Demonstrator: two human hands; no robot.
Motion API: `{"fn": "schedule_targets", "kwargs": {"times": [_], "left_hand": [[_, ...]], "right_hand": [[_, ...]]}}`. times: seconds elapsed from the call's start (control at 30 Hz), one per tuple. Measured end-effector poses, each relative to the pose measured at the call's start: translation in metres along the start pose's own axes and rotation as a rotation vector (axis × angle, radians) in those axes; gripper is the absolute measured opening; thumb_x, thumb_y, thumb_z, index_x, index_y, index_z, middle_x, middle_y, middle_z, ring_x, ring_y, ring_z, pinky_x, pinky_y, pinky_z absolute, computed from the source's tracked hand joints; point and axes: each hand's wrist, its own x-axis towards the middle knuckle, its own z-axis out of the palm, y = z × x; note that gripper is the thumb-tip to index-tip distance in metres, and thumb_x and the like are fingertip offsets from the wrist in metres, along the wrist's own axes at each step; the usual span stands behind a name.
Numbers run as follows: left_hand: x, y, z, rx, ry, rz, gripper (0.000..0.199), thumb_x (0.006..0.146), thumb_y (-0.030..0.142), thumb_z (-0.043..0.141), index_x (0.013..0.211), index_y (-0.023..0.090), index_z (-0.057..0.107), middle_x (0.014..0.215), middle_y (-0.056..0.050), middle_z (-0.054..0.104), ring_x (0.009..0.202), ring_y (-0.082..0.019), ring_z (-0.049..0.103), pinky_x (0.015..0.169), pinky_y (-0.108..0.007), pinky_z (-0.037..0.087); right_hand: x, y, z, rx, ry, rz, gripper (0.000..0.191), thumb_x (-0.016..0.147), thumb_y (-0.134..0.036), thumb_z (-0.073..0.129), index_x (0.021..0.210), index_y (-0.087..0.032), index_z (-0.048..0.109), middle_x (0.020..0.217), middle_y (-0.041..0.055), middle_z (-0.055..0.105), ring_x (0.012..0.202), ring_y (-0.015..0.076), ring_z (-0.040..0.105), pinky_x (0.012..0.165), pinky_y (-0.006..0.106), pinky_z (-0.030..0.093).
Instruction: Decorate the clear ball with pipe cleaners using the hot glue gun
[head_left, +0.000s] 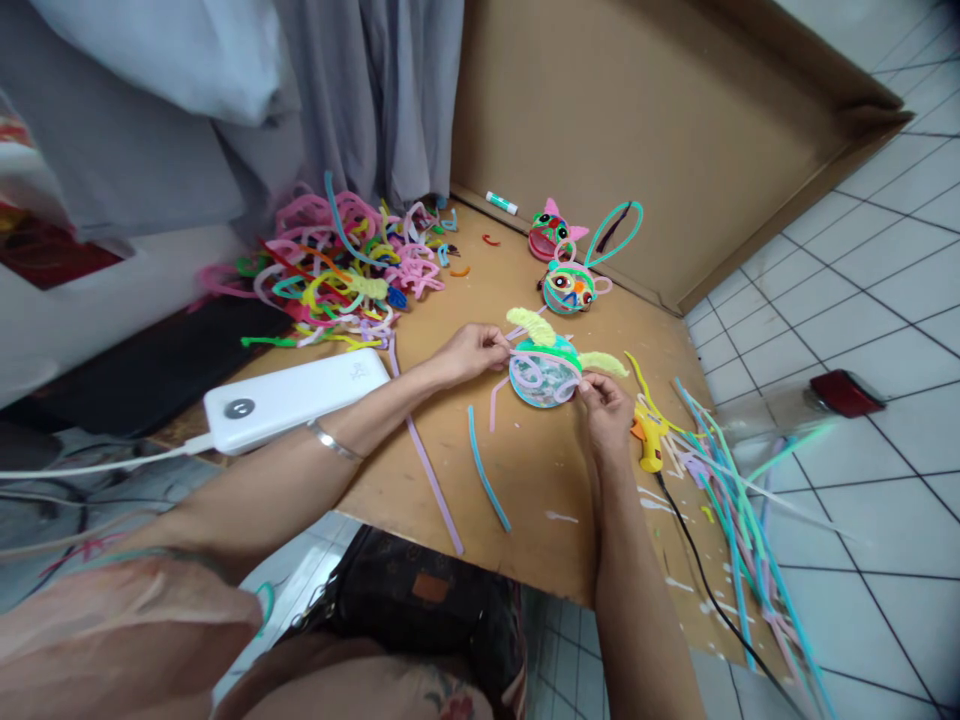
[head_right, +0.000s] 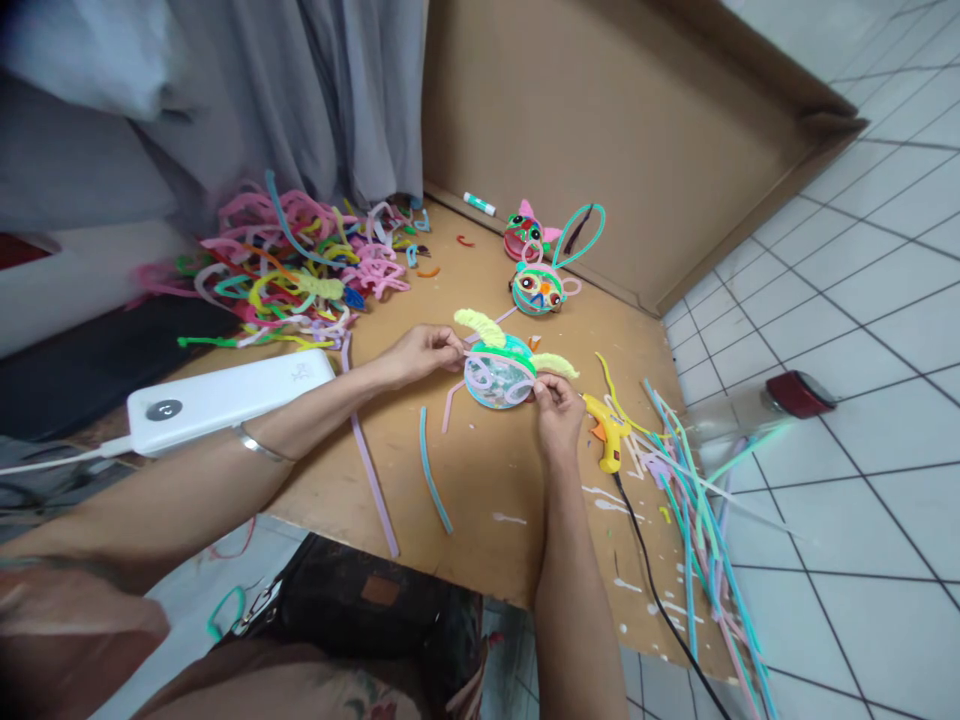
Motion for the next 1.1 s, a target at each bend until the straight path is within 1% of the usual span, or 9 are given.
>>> {"fn": "schedule_targets", "kwargs": {"times": [0.13,0.23,0.33,0.43,0.57,0.73,0.83,0.97,1.1], "left_hand": [[0.001,-0.0035,0.0004,-0.011,0.002,-0.014,0.009,0.069,0.021,0.068,0.069,0.014,0.064,0.067,-0.001,0.068,0.064,-0.011,0.06,0.072,-0.026,0.048],[0.0028,-0.0067,0.0007,-0.066,-0.008,-0.024,0.012,0.067,0.022,0.072,0.065,0.013,0.065,0.068,-0.002,0.068,0.065,-0.01,0.059,0.077,-0.029,0.049],[0.0036,-0.0078,0.0015,-0.139,-0.003,-0.062,0.014,0.063,0.022,0.075,0.062,0.013,0.065,0.067,-0.002,0.068,0.065,-0.01,0.059,0.079,-0.03,0.049],[0.0027,-0.0064,0.0029,-0.206,0.017,-0.117,0.011,0.06,0.018,0.077,0.064,0.012,0.068,0.064,-0.001,0.067,0.064,-0.01,0.059,0.08,-0.031,0.049],[0.0012,-0.0043,0.0052,-0.24,0.05,-0.165,0.01,0.057,0.014,0.077,0.062,0.012,0.069,0.06,0.0,0.065,0.06,-0.009,0.056,0.077,-0.031,0.049],[0.0013,-0.0058,0.0059,-0.225,0.08,-0.158,0.011,0.057,0.016,0.077,0.062,0.013,0.068,0.056,0.001,0.063,0.057,-0.01,0.055,0.074,-0.03,0.049],[0.0018,-0.0071,0.0063,-0.228,0.095,-0.164,0.009,0.057,0.014,0.075,0.061,0.013,0.067,0.057,0.001,0.063,0.057,-0.01,0.055,0.072,-0.029,0.048],[0.0027,-0.0083,0.0073,-0.239,0.124,-0.197,0.006,0.055,0.011,0.072,0.058,0.013,0.067,0.059,0.001,0.065,0.058,-0.009,0.055,0.072,-0.027,0.048],[0.0035,-0.0102,0.0064,-0.236,0.132,-0.208,0.01,0.052,0.016,0.074,0.059,0.013,0.068,0.058,0.001,0.065,0.058,-0.009,0.056,0.073,-0.028,0.049]], "right_hand": [[0.0004,0.0031,0.001,-0.011,0.024,0.014,0.019,0.068,-0.038,0.07,0.072,-0.021,0.065,0.069,-0.0005,0.067,0.066,0.0158,0.059,0.069,0.031,0.048],[0.0001,0.0029,0.0014,0.001,0.035,0.043,0.021,0.067,-0.039,0.071,0.074,-0.021,0.066,0.066,-0.0013,0.066,0.063,0.0153,0.059,0.068,0.03,0.048],[-0.0009,0.0012,0.0019,0.031,0.036,0.067,0.02,0.065,-0.037,0.073,0.073,-0.02,0.066,0.064,-0.0016,0.066,0.062,0.0149,0.058,0.067,0.029,0.047],[-0.0016,0.0004,0.0026,0.064,0.044,0.103,0.021,0.063,-0.037,0.074,0.072,-0.02,0.066,0.064,-0.0015,0.067,0.062,0.0147,0.059,0.066,0.029,0.047],[-0.0012,0.0007,0.0028,0.101,0.051,0.157,0.025,0.06,-0.038,0.077,0.072,-0.019,0.066,0.064,-0.0021,0.068,0.06,0.0139,0.059,0.066,0.028,0.047],[-0.0011,-0.0002,0.0041,0.148,0.052,0.176,0.025,0.059,-0.037,0.079,0.071,-0.019,0.067,0.062,-0.0035,0.067,0.058,0.012,0.057,0.065,0.027,0.046],[-0.002,-0.0007,0.0062,0.18,0.057,0.183,0.025,0.057,-0.036,0.081,0.07,-0.019,0.068,0.061,-0.004,0.066,0.058,0.0119,0.057,0.065,0.028,0.047],[-0.003,-0.0008,0.0088,0.25,0.051,0.236,0.029,0.053,-0.038,0.083,0.07,-0.019,0.068,0.06,-0.0034,0.066,0.058,0.0119,0.056,0.066,0.028,0.047],[-0.0032,-0.0006,0.0096,0.316,0.017,0.279,0.029,0.051,-0.039,0.085,0.066,-0.019,0.069,0.062,-0.0028,0.067,0.06,0.0117,0.056,0.068,0.027,0.046]]}}
